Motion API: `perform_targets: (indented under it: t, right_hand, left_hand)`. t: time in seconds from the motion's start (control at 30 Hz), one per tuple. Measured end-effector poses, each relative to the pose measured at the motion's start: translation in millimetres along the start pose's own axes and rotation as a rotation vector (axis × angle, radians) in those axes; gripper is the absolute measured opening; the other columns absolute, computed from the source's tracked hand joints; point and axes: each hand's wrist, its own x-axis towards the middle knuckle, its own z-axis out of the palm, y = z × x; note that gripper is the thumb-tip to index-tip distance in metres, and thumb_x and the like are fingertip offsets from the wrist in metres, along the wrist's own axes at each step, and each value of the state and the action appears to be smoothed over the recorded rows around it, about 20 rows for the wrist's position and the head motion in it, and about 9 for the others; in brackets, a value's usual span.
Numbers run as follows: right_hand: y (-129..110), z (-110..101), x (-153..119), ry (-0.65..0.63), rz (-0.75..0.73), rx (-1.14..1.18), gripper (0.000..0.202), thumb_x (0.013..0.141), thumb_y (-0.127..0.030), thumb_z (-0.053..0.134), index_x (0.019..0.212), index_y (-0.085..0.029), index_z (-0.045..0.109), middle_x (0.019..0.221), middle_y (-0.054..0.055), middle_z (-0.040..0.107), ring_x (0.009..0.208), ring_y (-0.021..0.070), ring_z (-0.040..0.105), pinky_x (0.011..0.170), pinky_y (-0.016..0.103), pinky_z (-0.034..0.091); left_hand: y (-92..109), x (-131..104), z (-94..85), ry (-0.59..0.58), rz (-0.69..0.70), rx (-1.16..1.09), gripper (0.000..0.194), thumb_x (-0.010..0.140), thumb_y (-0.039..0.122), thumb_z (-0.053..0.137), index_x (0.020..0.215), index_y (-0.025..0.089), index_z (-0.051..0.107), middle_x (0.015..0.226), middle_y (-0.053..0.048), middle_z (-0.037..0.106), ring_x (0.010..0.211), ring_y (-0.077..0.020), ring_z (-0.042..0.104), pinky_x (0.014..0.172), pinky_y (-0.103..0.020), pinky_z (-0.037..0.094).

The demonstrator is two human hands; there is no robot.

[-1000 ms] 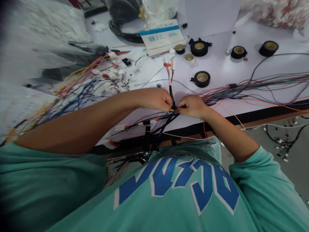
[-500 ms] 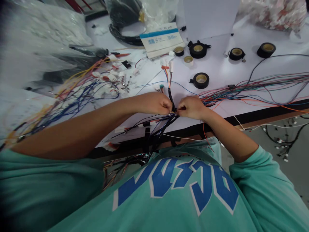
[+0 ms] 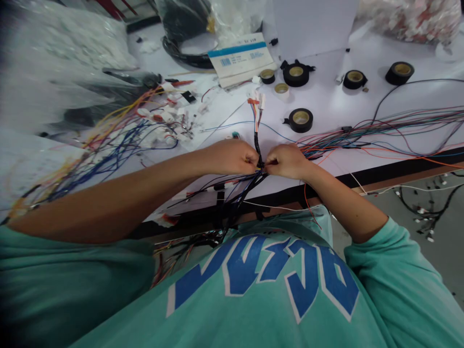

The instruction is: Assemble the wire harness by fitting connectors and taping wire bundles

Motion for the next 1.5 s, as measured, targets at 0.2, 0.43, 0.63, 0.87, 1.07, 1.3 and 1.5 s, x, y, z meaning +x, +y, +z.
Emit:
perform_targets:
  t: [0.2,0.43,0.63,0.87,1.07,1.3,1.5]
  right_hand:
    - [-0.2,-0.2,-0.5,0.018,-0.003,-0.003,0.017,0.071,-0.023,0.053,0.068,-0.014,0.067,0.064,0.000,0.055,0.061,0.0093,0.046,0.061,0.025,0.027]
    - [1.7,-0.7,-1.4,0.023,-0.029,0.042,0.017,0.071,-0.024,0.052,0.067,-0.014,0.065,0.063,-0.001,0.054,0.061,0.0089,0.046,0.060,0.024,0.028]
    - [-0.2,-1.3,-1.8,0.007,-0.014,0.056,0.016,0.070,-0.023,0.053,0.066,-0.014,0.065,0.064,-0.001,0.054,0.062,0.0089,0.047,0.061,0.023,0.028]
    - [0.4,-1.5,-2.0,0.010,-0.028,0.043,0.016,0.071,-0.023,0.052,0.067,-0.015,0.065,0.066,0.000,0.056,0.062,0.0091,0.047,0.061,0.023,0.029]
    - [0.5,-3.6,-2.2,-0.008,-0.022,0.044,0.018,0.073,-0.024,0.052,0.071,-0.014,0.067,0.068,0.000,0.057,0.064,0.0093,0.048,0.063,0.024,0.030]
    - [-4.0,-6.7,-1.9,-0.039,0.017,-0.014,0.018,0.072,-0.023,0.055,0.074,-0.012,0.068,0.068,0.001,0.056,0.063,0.0092,0.047,0.063,0.023,0.030]
    - [-0.5,-6.4,-2.8,-0.037,-0.048,0.008,0.016,0.073,-0.024,0.055,0.072,-0.013,0.067,0.068,0.001,0.057,0.063,0.0088,0.048,0.063,0.023,0.031]
  left_hand:
    - [-4.3,-6.6,11.6,0.069,-0.020,-0.095,0.023,0.063,0.023,0.045,0.061,0.015,0.066,0.049,0.002,0.055,0.051,-0.0097,0.046,0.053,-0.022,0.031]
    - [3.5,-9.9,17.0,0.207,-0.129,0.062,0.019,0.064,0.027,0.049,0.062,0.017,0.064,0.051,0.000,0.056,0.057,-0.0138,0.053,0.053,-0.024,0.029]
    - [12.1,-13.4,21.9,0.200,-0.151,0.163,0.022,0.067,0.027,0.046,0.069,0.017,0.066,0.066,-0.004,0.065,0.069,-0.0204,0.060,0.056,-0.027,0.032]
    - [3.7,-14.6,34.0,0.247,-0.066,0.015,0.023,0.069,0.024,0.043,0.066,0.016,0.064,0.063,-0.004,0.063,0.066,-0.0172,0.058,0.057,-0.025,0.034]
    - [-13.9,-14.3,46.0,0.292,0.026,-0.455,0.022,0.071,0.026,0.043,0.068,0.014,0.060,0.067,-0.001,0.062,0.063,-0.0106,0.053,0.061,-0.021,0.039]
    - [-19.6,-6.9,49.1,0.176,-0.099,-0.814,0.022,0.068,0.031,0.050,0.073,0.012,0.061,0.056,0.002,0.054,0.050,-0.0080,0.044,0.052,-0.021,0.036]
    - [-18.9,-7.5,36.0,0.152,0.002,-0.447,0.026,0.073,0.029,0.044,0.074,0.013,0.064,0.060,0.000,0.058,0.054,-0.0096,0.048,0.056,-0.021,0.036]
